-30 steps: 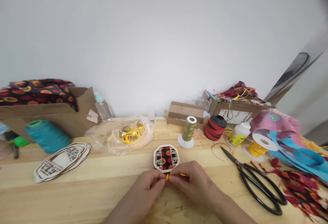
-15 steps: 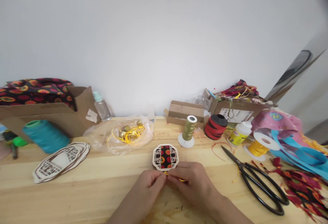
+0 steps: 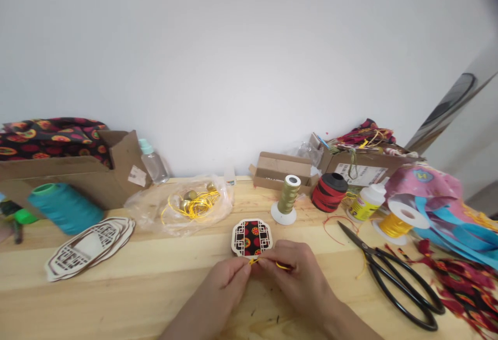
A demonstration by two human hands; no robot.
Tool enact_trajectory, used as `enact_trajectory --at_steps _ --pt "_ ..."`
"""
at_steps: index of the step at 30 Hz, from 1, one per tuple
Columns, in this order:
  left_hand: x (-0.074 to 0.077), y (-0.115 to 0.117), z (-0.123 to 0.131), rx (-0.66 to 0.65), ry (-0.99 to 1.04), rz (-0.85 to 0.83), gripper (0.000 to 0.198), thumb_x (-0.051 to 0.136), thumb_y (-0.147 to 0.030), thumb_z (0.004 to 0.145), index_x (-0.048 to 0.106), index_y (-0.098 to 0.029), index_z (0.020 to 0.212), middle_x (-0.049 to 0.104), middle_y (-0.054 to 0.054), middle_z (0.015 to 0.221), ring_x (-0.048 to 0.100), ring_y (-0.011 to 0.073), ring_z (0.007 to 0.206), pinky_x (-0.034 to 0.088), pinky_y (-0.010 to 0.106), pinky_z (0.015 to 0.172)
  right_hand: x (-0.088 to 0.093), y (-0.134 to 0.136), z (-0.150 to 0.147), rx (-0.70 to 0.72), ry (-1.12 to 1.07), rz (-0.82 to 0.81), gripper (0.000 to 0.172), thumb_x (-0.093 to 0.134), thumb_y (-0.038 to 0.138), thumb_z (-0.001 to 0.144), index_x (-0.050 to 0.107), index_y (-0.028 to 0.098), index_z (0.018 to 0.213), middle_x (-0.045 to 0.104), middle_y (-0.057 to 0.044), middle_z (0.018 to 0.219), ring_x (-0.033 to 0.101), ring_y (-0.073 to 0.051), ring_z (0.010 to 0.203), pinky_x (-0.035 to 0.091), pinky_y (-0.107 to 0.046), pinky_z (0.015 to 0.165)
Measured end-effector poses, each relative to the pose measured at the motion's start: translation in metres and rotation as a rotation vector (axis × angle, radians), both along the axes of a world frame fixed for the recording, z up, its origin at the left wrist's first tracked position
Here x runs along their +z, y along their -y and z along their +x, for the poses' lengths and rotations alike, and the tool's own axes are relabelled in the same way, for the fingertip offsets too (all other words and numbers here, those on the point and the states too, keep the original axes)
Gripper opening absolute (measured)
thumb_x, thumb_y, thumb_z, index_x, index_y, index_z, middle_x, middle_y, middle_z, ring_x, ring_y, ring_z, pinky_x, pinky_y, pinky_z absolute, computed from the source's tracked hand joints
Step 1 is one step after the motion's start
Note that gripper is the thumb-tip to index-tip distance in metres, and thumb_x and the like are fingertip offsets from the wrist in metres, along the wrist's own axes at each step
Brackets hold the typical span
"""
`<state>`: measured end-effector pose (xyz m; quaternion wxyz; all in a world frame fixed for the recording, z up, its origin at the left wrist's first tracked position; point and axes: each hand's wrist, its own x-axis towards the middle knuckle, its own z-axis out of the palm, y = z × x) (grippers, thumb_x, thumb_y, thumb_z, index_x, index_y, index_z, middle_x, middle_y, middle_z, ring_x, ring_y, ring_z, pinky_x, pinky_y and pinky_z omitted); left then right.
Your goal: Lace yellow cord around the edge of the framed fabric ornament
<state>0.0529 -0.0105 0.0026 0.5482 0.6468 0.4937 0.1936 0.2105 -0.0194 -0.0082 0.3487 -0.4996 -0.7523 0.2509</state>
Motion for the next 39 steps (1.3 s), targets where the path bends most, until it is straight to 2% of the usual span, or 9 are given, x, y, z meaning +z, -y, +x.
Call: enact_trajectory --at_steps 6,11,15,19,24,27,30,35,39 --pt "-0.004 0.000 -0.002 -0.022 0.056 0.011 0.026 0.036 -0.034 0.079 0.055 -0.016 0.076 0.033 -0.008 0.052 0.025 0.0082 0.047 0.024 0.017 0.045 -0.001 -0.002 -0.001 -0.023 -0.060 -0.015 0.022 0.046 0.023 0.079 0.066 0.019 0.070 0.056 0.000 0.057 0.048 -0.010 0.054 0.032 -0.019 0.050" --pt "0.000 0.001 -0.001 -0.042 0.073 0.006 0.027 0.037 -0.034 0.079 0.058 -0.018 0.083 0.038 -0.007 0.055 0.028 0.0088 0.048 0.026 0.017 0.046 0.001 -0.003 -0.001 -0.019 -0.110 -0.030 0.024 0.045 0.023 0.079 0.065 0.019 0.066 0.057 -0.001 0.059 0.050 -0.011 0.056 0.035 -0.019 0.052" --pt "0.001 0.002 0.000 -0.051 0.101 -0.060 0.029 0.037 -0.036 0.079 0.058 -0.018 0.086 0.032 -0.009 0.047 0.022 0.0077 0.043 0.022 0.017 0.041 0.003 -0.002 -0.002 -0.032 -0.140 0.005 0.025 0.046 0.024 0.078 0.065 0.019 0.063 0.055 -0.001 0.056 0.049 -0.011 0.054 0.035 -0.020 0.050" --pt "-0.007 0.001 0.001 -0.018 0.188 -0.202 0.026 0.039 -0.037 0.077 0.054 -0.017 0.084 0.023 -0.011 0.042 0.016 0.0058 0.036 0.016 0.016 0.035 0.002 -0.001 -0.001 -0.068 -0.188 0.032 0.022 0.049 0.024 0.077 0.066 0.019 0.064 0.050 -0.001 0.054 0.046 -0.011 0.053 0.036 -0.020 0.048" --pt "-0.010 -0.001 0.006 -0.008 0.340 -0.287 0.023 0.045 -0.037 0.072 0.048 -0.016 0.064 0.034 -0.010 0.043 0.019 0.0028 0.032 0.016 0.015 0.030 0.003 0.000 0.002 -0.072 -0.214 0.068 0.013 0.053 0.018 0.070 0.065 0.018 0.066 0.050 -0.003 0.070 0.049 -0.014 0.069 0.040 -0.024 0.061" --pt "-0.002 -0.001 0.009 0.043 0.345 -0.356 0.024 0.049 -0.035 0.068 0.043 -0.016 0.054 0.031 -0.011 0.039 0.015 0.0013 0.030 0.008 0.015 0.029 0.002 0.002 0.001 -0.017 -0.219 -0.034 0.013 0.049 0.013 0.069 0.060 0.015 0.062 0.051 -0.001 0.064 0.048 -0.011 0.059 0.037 -0.020 0.052" --pt "0.002 -0.001 0.008 0.104 0.341 -0.381 0.018 0.048 -0.033 0.067 0.051 -0.015 0.062 0.031 -0.012 0.036 0.015 0.0017 0.028 0.009 0.015 0.029 0.000 0.003 -0.003 -0.034 -0.264 -0.200 0.013 0.046 0.012 0.067 0.057 0.014 0.061 0.048 0.002 0.054 0.042 -0.008 0.049 0.032 -0.017 0.043" --pt "-0.006 -0.001 0.006 0.075 0.409 -0.347 0.029 0.047 -0.029 0.067 0.055 -0.010 0.087 0.038 -0.010 0.034 0.019 0.0026 0.029 0.011 0.014 0.030 -0.001 -0.001 -0.005 -0.074 -0.376 -0.355 0.014 0.047 0.019 0.069 0.055 0.012 0.060 0.044 0.004 0.050 0.038 -0.006 0.046 0.030 -0.016 0.043" --pt "-0.013 0.000 0.009 0.072 0.371 -0.327 0.031 0.045 -0.033 0.068 0.055 -0.011 0.087 0.049 -0.005 0.042 0.027 0.0028 0.026 0.017 0.014 0.027 -0.004 -0.002 -0.004 -0.099 -0.360 -0.353 0.022 0.051 0.029 0.069 0.058 0.011 0.059 0.047 0.003 0.050 0.038 -0.007 0.046 0.030 -0.017 0.043"
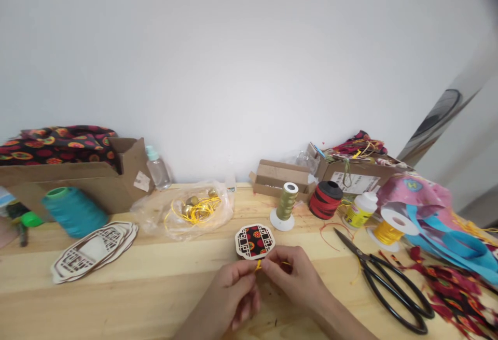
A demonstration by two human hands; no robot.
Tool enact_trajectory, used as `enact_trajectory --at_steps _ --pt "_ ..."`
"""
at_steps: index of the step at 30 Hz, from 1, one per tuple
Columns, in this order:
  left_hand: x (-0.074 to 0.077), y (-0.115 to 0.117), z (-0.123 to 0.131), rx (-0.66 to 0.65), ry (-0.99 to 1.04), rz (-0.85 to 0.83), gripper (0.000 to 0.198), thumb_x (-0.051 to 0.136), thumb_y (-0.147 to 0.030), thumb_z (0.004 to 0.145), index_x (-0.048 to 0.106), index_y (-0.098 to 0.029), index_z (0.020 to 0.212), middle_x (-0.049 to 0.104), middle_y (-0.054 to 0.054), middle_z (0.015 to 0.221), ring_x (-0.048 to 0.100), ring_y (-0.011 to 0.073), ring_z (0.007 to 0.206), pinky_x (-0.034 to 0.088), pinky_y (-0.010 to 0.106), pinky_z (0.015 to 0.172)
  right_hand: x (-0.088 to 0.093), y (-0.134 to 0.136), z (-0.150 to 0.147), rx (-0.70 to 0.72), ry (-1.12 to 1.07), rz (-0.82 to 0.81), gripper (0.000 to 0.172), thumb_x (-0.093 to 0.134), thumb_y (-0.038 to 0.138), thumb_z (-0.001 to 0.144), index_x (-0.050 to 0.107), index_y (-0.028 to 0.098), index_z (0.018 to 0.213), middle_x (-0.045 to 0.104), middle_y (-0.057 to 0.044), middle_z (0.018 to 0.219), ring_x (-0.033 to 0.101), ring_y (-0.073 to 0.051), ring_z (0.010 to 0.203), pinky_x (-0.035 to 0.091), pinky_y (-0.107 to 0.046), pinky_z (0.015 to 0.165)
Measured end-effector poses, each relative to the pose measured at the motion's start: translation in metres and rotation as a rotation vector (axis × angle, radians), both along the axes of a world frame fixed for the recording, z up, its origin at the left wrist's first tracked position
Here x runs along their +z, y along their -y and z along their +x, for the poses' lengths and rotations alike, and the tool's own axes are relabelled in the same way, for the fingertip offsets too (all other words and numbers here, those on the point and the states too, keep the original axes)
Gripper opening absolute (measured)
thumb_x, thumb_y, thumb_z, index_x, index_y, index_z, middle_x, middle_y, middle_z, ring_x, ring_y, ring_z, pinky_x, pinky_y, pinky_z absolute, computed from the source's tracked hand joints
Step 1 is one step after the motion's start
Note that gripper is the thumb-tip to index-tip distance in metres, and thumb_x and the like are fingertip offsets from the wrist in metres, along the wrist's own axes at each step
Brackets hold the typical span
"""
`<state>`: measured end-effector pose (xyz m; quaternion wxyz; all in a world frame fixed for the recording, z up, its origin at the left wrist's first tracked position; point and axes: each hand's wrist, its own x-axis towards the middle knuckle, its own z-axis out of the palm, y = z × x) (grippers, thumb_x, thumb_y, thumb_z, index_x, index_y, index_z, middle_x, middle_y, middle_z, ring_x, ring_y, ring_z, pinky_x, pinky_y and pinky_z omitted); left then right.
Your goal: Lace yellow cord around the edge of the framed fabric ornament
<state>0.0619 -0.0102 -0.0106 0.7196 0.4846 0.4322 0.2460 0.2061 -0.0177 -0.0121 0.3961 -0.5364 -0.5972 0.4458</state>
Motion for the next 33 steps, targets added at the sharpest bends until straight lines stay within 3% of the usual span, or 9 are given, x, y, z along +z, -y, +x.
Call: enact_trajectory --at_steps 5,9,13,20,26,33 --pt "-0.002 0.000 -0.003 0.013 0.020 0.091 0.022 0.050 -0.030 0.068 0.055 -0.010 0.060 0.046 -0.004 0.045 0.039 0.0050 0.037 0.031 0.017 0.039 -0.002 -0.001 0.001 0.054 -0.005 -0.044 0.024 0.050 0.029 0.071 0.062 0.010 0.062 0.054 0.000 0.052 0.041 -0.007 0.046 0.031 -0.017 0.043" --pt "0.010 0.001 -0.011 -0.024 -0.146 0.180 0.021 0.050 -0.030 0.068 0.058 -0.010 0.068 0.049 -0.004 0.052 0.037 0.0050 0.040 0.027 0.017 0.041 0.000 -0.002 0.002 0.008 0.041 -0.018 0.021 0.053 0.027 0.067 0.063 0.009 0.060 0.051 0.001 0.051 0.037 -0.006 0.046 0.030 -0.017 0.043" --pt "0.020 -0.001 -0.012 0.046 -0.289 0.288 0.022 0.053 -0.028 0.065 0.059 -0.009 0.075 0.054 -0.002 0.059 0.044 0.0100 0.055 0.031 0.020 0.052 -0.002 -0.002 0.002 0.043 0.040 -0.022 0.021 0.053 0.027 0.066 0.063 0.010 0.060 0.046 0.003 0.046 0.032 -0.005 0.043 0.025 -0.016 0.039" --pt "0.014 -0.010 -0.010 0.067 -0.350 0.260 0.025 0.055 -0.032 0.061 0.062 -0.009 0.068 0.050 -0.004 0.052 0.037 0.0088 0.049 0.025 0.019 0.046 0.004 -0.011 0.001 0.045 0.133 -0.089 0.020 0.053 0.026 0.063 0.065 0.010 0.060 0.045 0.003 0.046 0.032 -0.006 0.043 0.025 -0.016 0.039" --pt "0.008 -0.012 -0.008 0.029 -0.332 0.214 0.033 0.055 -0.041 0.062 0.063 -0.008 0.062 0.039 -0.007 0.043 0.026 0.0060 0.043 0.015 0.018 0.042 0.007 -0.022 -0.004 0.065 0.130 -0.076 0.015 0.054 0.022 0.060 0.065 0.012 0.057 0.048 0.003 0.048 0.037 -0.007 0.045 0.027 -0.016 0.040" --pt "0.007 -0.013 -0.007 0.064 -0.267 0.165 0.033 0.057 -0.041 0.063 0.065 -0.009 0.066 0.047 -0.005 0.049 0.035 0.0081 0.049 0.024 0.018 0.047 0.003 -0.012 0.000 0.047 0.021 0.003 0.020 0.050 0.024 0.069 0.064 0.012 0.063 0.058 -0.001 0.058 0.048 -0.010 0.054 0.036 -0.017 0.048"
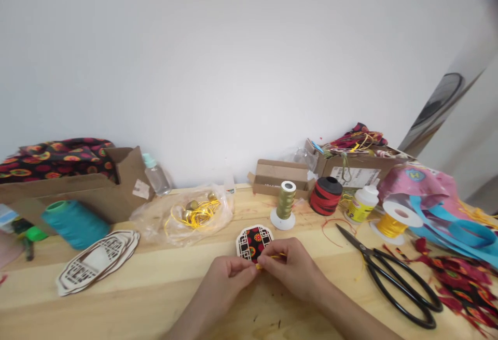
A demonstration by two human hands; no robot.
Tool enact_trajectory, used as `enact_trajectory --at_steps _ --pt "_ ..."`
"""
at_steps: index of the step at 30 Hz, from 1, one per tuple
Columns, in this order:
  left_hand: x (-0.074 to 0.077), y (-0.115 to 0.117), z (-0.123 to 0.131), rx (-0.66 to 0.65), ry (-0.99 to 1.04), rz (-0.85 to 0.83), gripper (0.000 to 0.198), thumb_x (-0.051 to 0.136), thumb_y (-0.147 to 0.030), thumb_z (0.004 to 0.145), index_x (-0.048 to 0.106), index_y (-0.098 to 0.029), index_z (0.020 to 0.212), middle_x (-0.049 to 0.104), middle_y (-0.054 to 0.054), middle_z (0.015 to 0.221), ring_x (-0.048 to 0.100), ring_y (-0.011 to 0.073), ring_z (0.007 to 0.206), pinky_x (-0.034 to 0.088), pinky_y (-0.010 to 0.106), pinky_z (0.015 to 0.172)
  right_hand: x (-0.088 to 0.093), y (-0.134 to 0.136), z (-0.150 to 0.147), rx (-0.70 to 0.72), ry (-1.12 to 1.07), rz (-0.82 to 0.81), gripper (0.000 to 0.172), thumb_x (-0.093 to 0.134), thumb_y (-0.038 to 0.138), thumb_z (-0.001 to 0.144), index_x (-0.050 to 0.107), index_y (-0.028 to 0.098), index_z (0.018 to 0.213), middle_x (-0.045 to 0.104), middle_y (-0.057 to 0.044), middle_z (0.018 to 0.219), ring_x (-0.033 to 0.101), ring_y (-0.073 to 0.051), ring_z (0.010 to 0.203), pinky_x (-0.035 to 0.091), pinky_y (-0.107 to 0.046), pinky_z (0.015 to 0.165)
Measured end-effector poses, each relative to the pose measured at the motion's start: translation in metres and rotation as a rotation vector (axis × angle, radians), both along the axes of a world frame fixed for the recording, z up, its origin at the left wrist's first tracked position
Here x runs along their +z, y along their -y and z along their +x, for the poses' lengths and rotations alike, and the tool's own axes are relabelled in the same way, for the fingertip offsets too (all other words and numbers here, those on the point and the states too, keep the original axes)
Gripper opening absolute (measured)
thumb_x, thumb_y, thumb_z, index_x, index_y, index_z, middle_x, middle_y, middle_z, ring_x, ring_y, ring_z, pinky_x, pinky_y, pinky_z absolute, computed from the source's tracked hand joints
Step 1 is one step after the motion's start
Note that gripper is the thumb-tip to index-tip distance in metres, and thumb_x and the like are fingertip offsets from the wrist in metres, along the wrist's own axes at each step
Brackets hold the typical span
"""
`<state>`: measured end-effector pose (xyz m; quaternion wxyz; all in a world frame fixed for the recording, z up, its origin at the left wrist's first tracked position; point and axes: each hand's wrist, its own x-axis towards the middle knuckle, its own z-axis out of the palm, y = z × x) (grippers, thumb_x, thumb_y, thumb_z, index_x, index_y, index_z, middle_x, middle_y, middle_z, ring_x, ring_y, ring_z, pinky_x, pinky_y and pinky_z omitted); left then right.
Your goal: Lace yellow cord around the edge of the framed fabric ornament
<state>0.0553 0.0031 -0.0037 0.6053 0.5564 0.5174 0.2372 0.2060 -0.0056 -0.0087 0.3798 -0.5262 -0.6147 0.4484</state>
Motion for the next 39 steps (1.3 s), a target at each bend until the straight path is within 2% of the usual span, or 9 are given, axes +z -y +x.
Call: enact_trajectory --at_steps 5,14,18,20,23,28,31,35,39 --pt "0.003 0.002 -0.002 -0.009 0.050 -0.012 0.032 0.055 -0.041 0.065 0.064 -0.011 0.070 0.056 -0.002 0.057 0.043 0.0112 0.056 0.031 0.020 0.054 0.001 0.001 0.000 -0.044 -0.024 0.064 0.019 0.050 0.022 0.071 0.063 0.013 0.062 0.060 -0.001 0.059 0.051 -0.011 0.057 0.038 -0.018 0.051" --pt "-0.001 0.007 -0.004 -0.006 0.052 0.004 0.030 0.053 -0.040 0.067 0.058 -0.011 0.064 0.047 -0.005 0.051 0.038 0.0082 0.051 0.028 0.018 0.049 0.002 0.006 -0.006 -0.128 -0.127 0.031 0.018 0.051 0.023 0.070 0.061 0.011 0.060 0.058 -0.002 0.057 0.051 -0.011 0.056 0.039 -0.017 0.050" --pt "0.000 0.008 -0.002 -0.027 0.079 0.000 0.026 0.053 -0.036 0.069 0.063 -0.012 0.072 0.059 -0.001 0.061 0.047 0.0122 0.060 0.034 0.020 0.057 0.004 0.005 -0.005 -0.094 -0.163 -0.026 0.018 0.052 0.024 0.069 0.061 0.010 0.061 0.058 -0.002 0.057 0.050 -0.010 0.054 0.039 -0.017 0.050" --pt "0.001 0.008 -0.002 -0.045 0.104 0.004 0.026 0.052 -0.034 0.071 0.065 -0.013 0.080 0.063 0.000 0.067 0.051 0.0148 0.067 0.036 0.021 0.061 0.003 0.004 -0.002 -0.037 -0.110 0.005 0.018 0.051 0.023 0.070 0.062 0.011 0.062 0.058 -0.002 0.057 0.049 -0.009 0.053 0.038 -0.016 0.049" --pt "0.000 0.008 -0.002 -0.060 0.167 0.008 0.027 0.050 -0.031 0.073 0.064 -0.015 0.088 0.066 0.000 0.071 0.054 0.0171 0.073 0.038 0.023 0.066 0.002 0.005 0.003 0.026 0.091 0.126 0.017 0.050 0.021 0.070 0.063 0.012 0.064 0.053 0.001 0.051 0.041 -0.007 0.046 0.031 -0.015 0.043" --pt "0.001 0.011 -0.002 -0.061 0.211 0.009 0.025 0.049 -0.028 0.075 0.064 -0.017 0.092 0.068 0.000 0.077 0.057 0.0160 0.073 0.041 0.022 0.067 0.003 0.008 0.005 0.115 0.295 0.262 0.018 0.048 0.019 0.070 0.061 0.013 0.061 0.049 0.003 0.048 0.036 -0.006 0.043 0.027 -0.016 0.040" --pt "0.004 0.013 -0.001 -0.040 0.170 0.041 0.025 0.050 -0.029 0.074 0.065 -0.016 0.090 0.069 0.000 0.075 0.057 0.0164 0.072 0.041 0.021 0.066 0.005 0.010 0.005 0.142 0.317 0.299 0.016 0.048 0.017 0.070 0.062 0.014 0.064 0.052 0.002 0.050 0.040 -0.006 0.044 0.029 -0.016 0.042" --pt "0.006 0.013 0.000 -0.050 0.150 0.071 0.026 0.047 -0.028 0.075 0.064 -0.018 0.093 0.068 0.000 0.079 0.057 0.0164 0.074 0.041 0.023 0.070 0.006 0.010 0.007 0.177 0.294 0.321 0.016 0.047 0.017 0.073 0.063 0.017 0.074 0.062 0.000 0.064 0.051 -0.009 0.055 0.036 -0.017 0.052" --pt "0.005 0.012 0.000 -0.100 0.105 0.135 0.027 0.045 -0.028 0.077 0.063 -0.018 0.094 0.067 -0.001 0.080 0.055 0.0170 0.076 0.040 0.024 0.073 0.006 0.008 0.006 0.150 0.341 0.363 0.018 0.045 0.017 0.077 0.063 0.020 0.076 0.062 0.000 0.066 0.053 -0.010 0.058 0.036 -0.018 0.055"
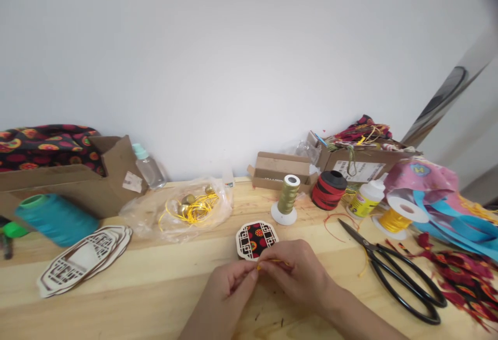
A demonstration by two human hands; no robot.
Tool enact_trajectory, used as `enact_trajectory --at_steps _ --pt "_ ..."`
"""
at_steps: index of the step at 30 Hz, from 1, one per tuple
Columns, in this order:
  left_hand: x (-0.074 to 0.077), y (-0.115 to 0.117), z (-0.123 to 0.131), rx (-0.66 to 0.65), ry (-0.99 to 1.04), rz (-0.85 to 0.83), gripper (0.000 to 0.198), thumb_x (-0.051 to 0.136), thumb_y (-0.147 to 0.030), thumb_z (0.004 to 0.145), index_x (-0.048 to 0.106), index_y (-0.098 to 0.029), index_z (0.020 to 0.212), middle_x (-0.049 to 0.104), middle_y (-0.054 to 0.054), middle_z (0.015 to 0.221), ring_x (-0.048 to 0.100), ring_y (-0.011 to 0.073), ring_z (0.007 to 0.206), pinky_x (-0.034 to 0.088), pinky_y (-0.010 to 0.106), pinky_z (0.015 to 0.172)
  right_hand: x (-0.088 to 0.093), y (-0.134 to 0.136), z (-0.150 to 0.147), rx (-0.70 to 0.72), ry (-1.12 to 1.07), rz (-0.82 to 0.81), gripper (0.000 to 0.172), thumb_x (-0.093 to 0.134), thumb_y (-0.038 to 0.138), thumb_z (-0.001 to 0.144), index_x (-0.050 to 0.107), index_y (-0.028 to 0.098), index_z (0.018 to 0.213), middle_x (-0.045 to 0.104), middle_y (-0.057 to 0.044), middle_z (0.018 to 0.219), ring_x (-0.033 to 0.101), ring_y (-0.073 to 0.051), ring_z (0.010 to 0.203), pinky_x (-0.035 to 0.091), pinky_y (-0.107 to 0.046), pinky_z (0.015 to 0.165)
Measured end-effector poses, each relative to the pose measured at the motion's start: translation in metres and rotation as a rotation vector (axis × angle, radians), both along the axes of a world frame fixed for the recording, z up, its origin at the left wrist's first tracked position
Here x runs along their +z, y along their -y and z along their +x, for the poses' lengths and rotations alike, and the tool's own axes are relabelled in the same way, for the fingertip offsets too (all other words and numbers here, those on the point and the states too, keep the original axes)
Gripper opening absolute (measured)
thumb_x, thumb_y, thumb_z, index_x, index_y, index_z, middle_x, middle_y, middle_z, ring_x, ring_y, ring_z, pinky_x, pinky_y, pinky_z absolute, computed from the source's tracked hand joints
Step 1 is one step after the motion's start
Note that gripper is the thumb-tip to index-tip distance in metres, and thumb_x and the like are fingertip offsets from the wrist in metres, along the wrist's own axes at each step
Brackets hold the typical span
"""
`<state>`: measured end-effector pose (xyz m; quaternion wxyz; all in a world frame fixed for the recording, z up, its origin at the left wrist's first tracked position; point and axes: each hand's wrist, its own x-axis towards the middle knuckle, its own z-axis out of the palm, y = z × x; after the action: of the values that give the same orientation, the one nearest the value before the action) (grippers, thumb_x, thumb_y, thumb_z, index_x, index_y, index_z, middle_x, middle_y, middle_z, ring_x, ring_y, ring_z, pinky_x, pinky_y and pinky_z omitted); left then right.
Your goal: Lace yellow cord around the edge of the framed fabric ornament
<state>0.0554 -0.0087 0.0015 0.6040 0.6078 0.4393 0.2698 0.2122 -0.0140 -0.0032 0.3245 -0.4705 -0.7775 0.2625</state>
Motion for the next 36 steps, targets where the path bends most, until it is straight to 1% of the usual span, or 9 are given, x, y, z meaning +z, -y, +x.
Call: enact_trajectory --at_steps 3,5,9,14,18,22,26,32,36 --pt "0.0002 -0.0004 -0.0006 -0.046 -0.033 0.019 0.028 0.042 -0.029 0.078 0.064 -0.018 0.092 0.066 -0.001 0.075 0.054 0.0184 0.077 0.039 0.025 0.072 -0.0019 -0.0003 -0.0036 -0.069 -0.017 -0.008 0.020 0.043 0.018 0.078 0.062 0.020 0.073 0.062 0.000 0.064 0.053 -0.011 0.058 0.036 -0.018 0.055" --pt "0.0005 0.0000 -0.0006 -0.042 -0.053 0.029 0.029 0.042 -0.029 0.078 0.065 -0.017 0.090 0.065 -0.001 0.072 0.054 0.0188 0.076 0.039 0.025 0.070 -0.0026 -0.0007 -0.0057 -0.092 -0.042 -0.044 0.020 0.043 0.019 0.078 0.062 0.019 0.072 0.061 0.001 0.063 0.053 -0.011 0.058 0.037 -0.018 0.055" --pt "-0.0002 0.0014 0.0004 0.013 -0.071 0.039 0.028 0.046 -0.032 0.074 0.067 -0.016 0.085 0.065 0.000 0.068 0.054 0.0187 0.071 0.040 0.024 0.066 -0.0020 -0.0025 -0.0065 -0.051 -0.097 -0.112 0.020 0.043 0.019 0.078 0.062 0.018 0.071 0.061 0.001 0.063 0.053 -0.011 0.058 0.037 -0.017 0.054" --pt "-0.0034 0.0019 0.0008 0.052 -0.045 0.029 0.030 0.048 -0.036 0.072 0.068 -0.015 0.082 0.065 0.001 0.064 0.053 0.0183 0.067 0.040 0.023 0.062 -0.0009 -0.0041 -0.0048 -0.025 -0.149 -0.134 0.020 0.044 0.017 0.077 0.062 0.016 0.071 0.060 0.000 0.063 0.053 -0.010 0.059 0.038 -0.016 0.053" --pt "-0.0037 0.0019 0.0022 0.070 -0.060 0.016 0.031 0.048 -0.038 0.071 0.068 -0.015 0.075 0.062 0.000 0.058 0.051 0.0169 0.062 0.040 0.022 0.059 -0.0009 -0.0029 -0.0037 -0.027 -0.150 -0.117 0.019 0.045 0.018 0.077 0.063 0.017 0.071 0.061 0.001 0.063 0.053 -0.010 0.058 0.038 -0.016 0.054" --pt "-0.0008 0.0011 0.0042 0.069 -0.089 0.012 0.032 0.049 -0.039 0.070 0.068 -0.014 0.069 0.059 -0.001 0.054 0.049 0.0158 0.060 0.038 0.021 0.057 -0.0021 -0.0005 -0.0045 -0.076 -0.140 -0.062 0.020 0.044 0.018 0.078 0.062 0.018 0.071 0.060 0.001 0.062 0.052 -0.010 0.056 0.037 -0.017 0.053" --pt "-0.0007 -0.0009 0.0018 0.059 -0.083 0.012 0.033 0.048 -0.041 0.070 0.067 -0.013 0.066 0.056 -0.002 0.054 0.047 0.0150 0.059 0.036 0.021 0.056 -0.0014 -0.0005 -0.0059 -0.103 -0.166 -0.054 0.022 0.043 0.020 0.078 0.061 0.017 0.067 0.057 0.001 0.057 0.049 -0.010 0.054 0.036 -0.017 0.052" --pt "-0.0034 -0.0028 -0.0038 0.023 -0.070 0.009 0.033 0.044 -0.039 0.074 0.064 -0.013 0.071 0.049 -0.003 0.055 0.038 0.0113 0.056 0.030 0.019 0.052 0.0031 -0.0046 -0.0011 -0.004 -0.176 -0.101 0.020 0.046 0.019 0.077 0.062 0.016 0.065 0.055 0.002 0.056 0.046 -0.008 0.052 0.034 -0.015 0.049" --pt "-0.0013 -0.0034 -0.0018 0.053 -0.112 0.023 0.038 0.042 -0.041 0.074 0.063 -0.011 0.065 0.041 -0.004 0.051 0.031 0.0097 0.052 0.026 0.019 0.048 0.0037 -0.0044 -0.0002 0.031 -0.171 -0.105 0.019 0.048 0.020 0.076 0.063 0.016 0.067 0.055 0.002 0.056 0.046 -0.008 0.051 0.033 -0.015 0.048"
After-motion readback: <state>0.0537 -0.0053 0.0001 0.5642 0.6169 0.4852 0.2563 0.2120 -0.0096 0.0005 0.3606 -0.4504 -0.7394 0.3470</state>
